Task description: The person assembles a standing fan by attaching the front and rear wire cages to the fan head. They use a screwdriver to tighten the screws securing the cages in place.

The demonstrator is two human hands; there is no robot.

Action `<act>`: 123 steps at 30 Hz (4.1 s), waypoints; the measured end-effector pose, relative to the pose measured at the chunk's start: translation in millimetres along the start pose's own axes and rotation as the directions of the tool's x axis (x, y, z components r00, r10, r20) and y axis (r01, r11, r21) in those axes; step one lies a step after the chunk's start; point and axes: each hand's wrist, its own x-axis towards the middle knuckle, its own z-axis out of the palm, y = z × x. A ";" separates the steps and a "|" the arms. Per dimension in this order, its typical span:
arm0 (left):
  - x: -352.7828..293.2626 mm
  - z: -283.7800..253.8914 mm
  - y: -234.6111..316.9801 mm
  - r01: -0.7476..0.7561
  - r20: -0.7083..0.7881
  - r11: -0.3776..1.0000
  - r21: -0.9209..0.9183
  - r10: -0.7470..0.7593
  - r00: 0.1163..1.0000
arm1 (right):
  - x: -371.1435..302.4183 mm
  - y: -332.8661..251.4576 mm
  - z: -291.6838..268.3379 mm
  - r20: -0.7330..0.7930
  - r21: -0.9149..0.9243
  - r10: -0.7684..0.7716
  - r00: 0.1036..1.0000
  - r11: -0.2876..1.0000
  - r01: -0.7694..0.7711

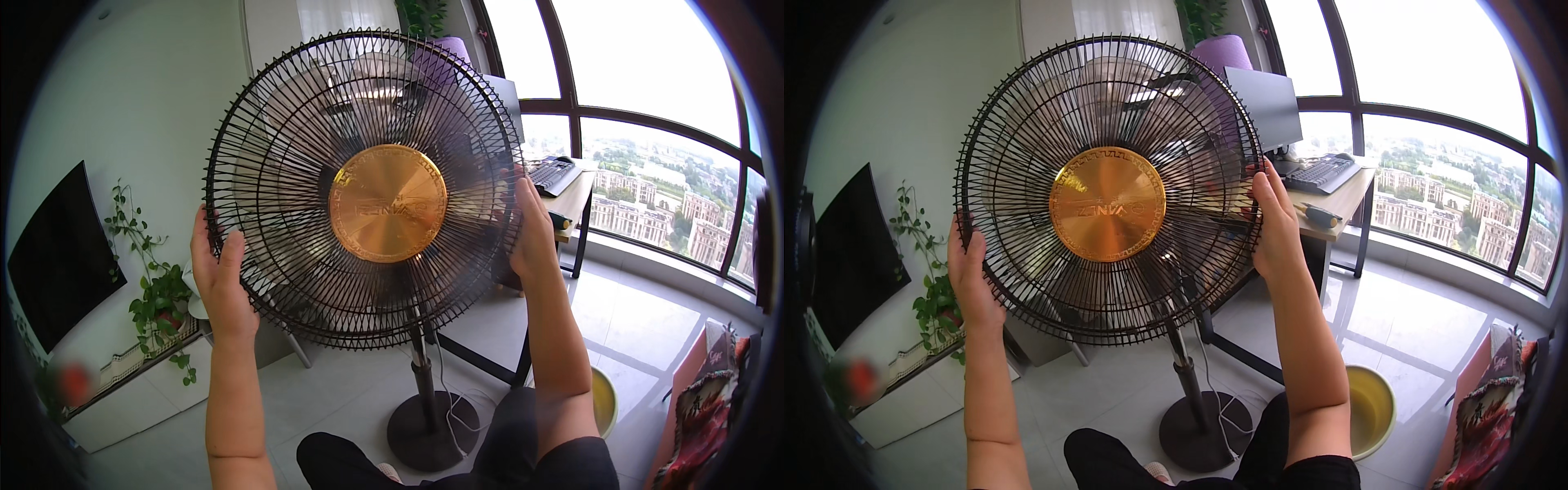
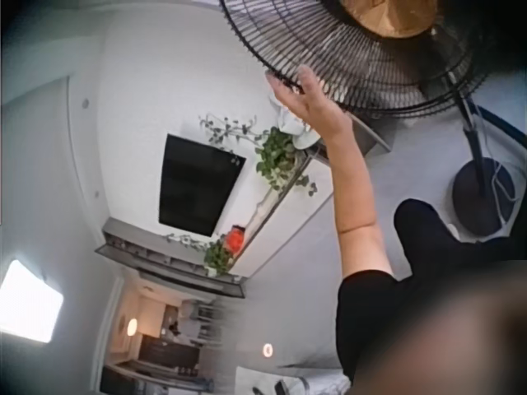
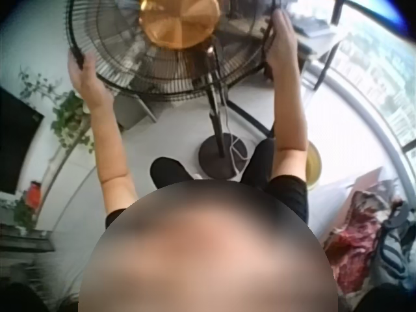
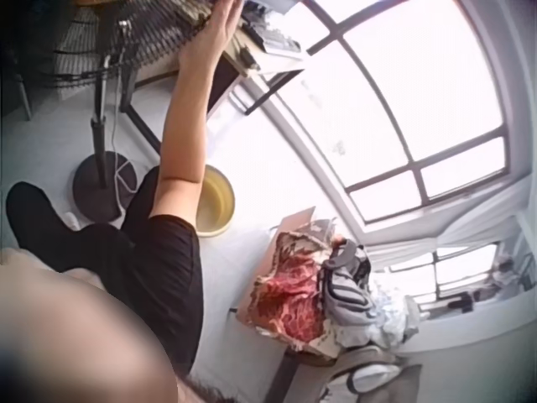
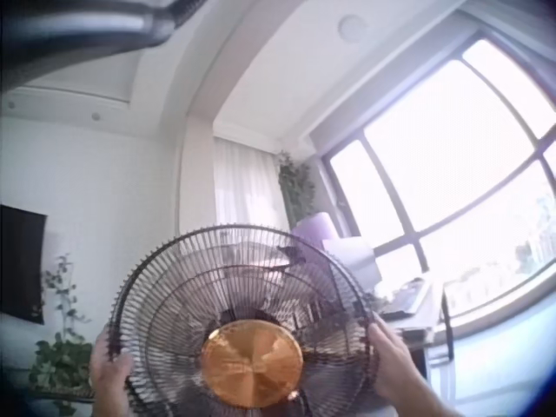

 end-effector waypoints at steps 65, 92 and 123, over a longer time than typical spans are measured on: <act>19.6 -24.1 -8.5 0.360 0.158 0.912 -0.198 -0.333 0.930 | -7.0 4.6 -21.0 0.321 0.041 -0.271 0.908 0.961 0.272; 1.9 -10.0 11.3 0.272 0.019 0.921 -0.280 -0.278 0.960 | -12.2 -8.7 4.2 0.356 0.026 -0.279 0.892 0.957 0.289; -140.1 -66.1 -6.6 0.381 -0.042 0.876 -0.294 -0.411 0.911 | 74.7 -75.2 207.8 0.828 -0.556 -0.178 0.532 -0.125 0.822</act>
